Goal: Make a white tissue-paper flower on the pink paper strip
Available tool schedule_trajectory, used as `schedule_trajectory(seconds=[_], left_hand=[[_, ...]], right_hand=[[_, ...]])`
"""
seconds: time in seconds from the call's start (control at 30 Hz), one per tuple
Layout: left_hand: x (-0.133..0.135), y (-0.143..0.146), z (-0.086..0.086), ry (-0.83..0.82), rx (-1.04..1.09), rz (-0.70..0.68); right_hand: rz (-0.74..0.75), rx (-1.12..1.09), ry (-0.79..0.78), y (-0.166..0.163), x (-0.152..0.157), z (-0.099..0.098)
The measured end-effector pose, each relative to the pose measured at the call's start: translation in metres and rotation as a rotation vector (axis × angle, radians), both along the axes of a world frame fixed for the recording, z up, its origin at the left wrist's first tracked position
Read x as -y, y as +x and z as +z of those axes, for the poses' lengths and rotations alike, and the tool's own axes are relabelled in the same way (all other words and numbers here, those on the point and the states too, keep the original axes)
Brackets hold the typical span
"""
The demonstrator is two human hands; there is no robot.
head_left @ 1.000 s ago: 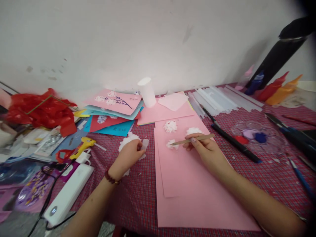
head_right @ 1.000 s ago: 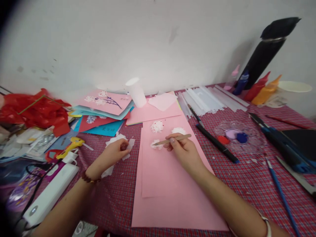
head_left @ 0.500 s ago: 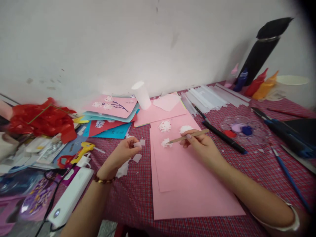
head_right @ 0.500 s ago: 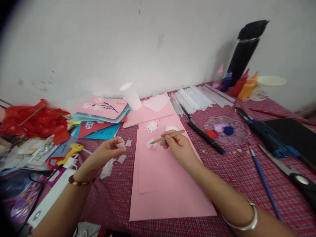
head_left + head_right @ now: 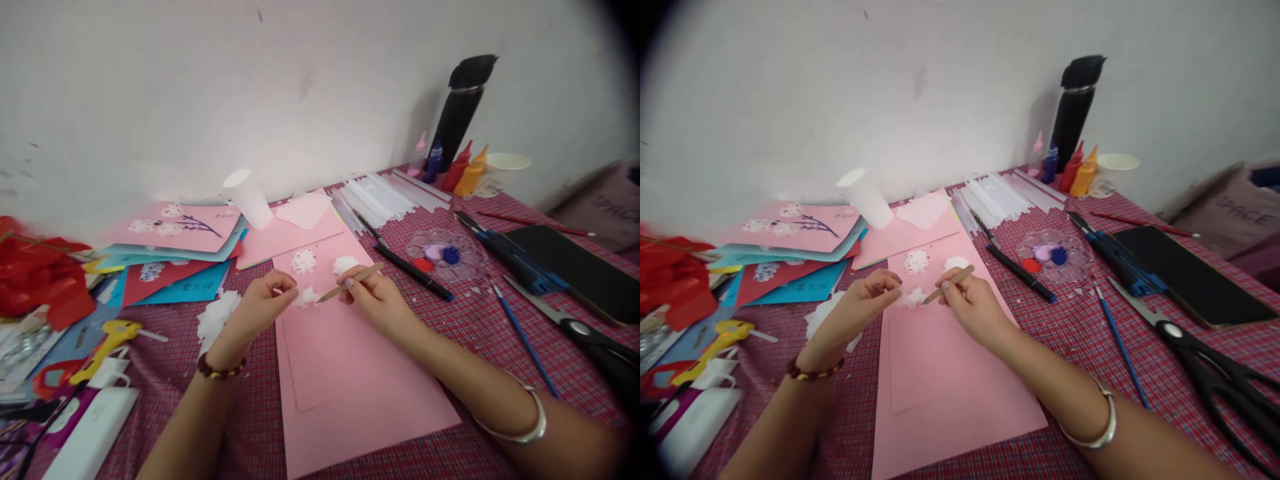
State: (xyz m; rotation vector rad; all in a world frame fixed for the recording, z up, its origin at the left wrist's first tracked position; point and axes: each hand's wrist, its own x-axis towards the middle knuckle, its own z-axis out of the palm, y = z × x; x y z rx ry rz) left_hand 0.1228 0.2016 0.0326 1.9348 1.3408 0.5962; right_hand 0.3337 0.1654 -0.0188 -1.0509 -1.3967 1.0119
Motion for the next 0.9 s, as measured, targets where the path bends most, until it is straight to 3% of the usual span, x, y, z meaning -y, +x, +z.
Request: schedule_trajectory(seconds=[0.13, 0.4, 0.53, 0.67, 0.9], left_hand=[[0.003, 0.002, 0.000, 0.066, -0.055, 0.041], [0.007, -0.005, -0.008, -0.146, -0.033, 0.038], [0.010, -0.001, -0.005, -0.175, 0.013, 0.032], [0.009, -0.002, -0.001, -0.182, 0.068, 0.118], [-0.001, -0.020, -0.013, -0.160, 0.062, 0.141]], right_hand=[[0.041, 0.182, 0.085, -0.001, 0.005, 0.005], [-0.030, 0.387, 0.166, -0.002, 0.001, 0.003], [-0.038, 0.368, 0.171, 0.000, -0.002, -0.001], [-0.046, 0.259, 0.164, 0.000, 0.003, 0.003], [0.044, 0.244, 0.109, -0.010, 0.005, 0.000]])
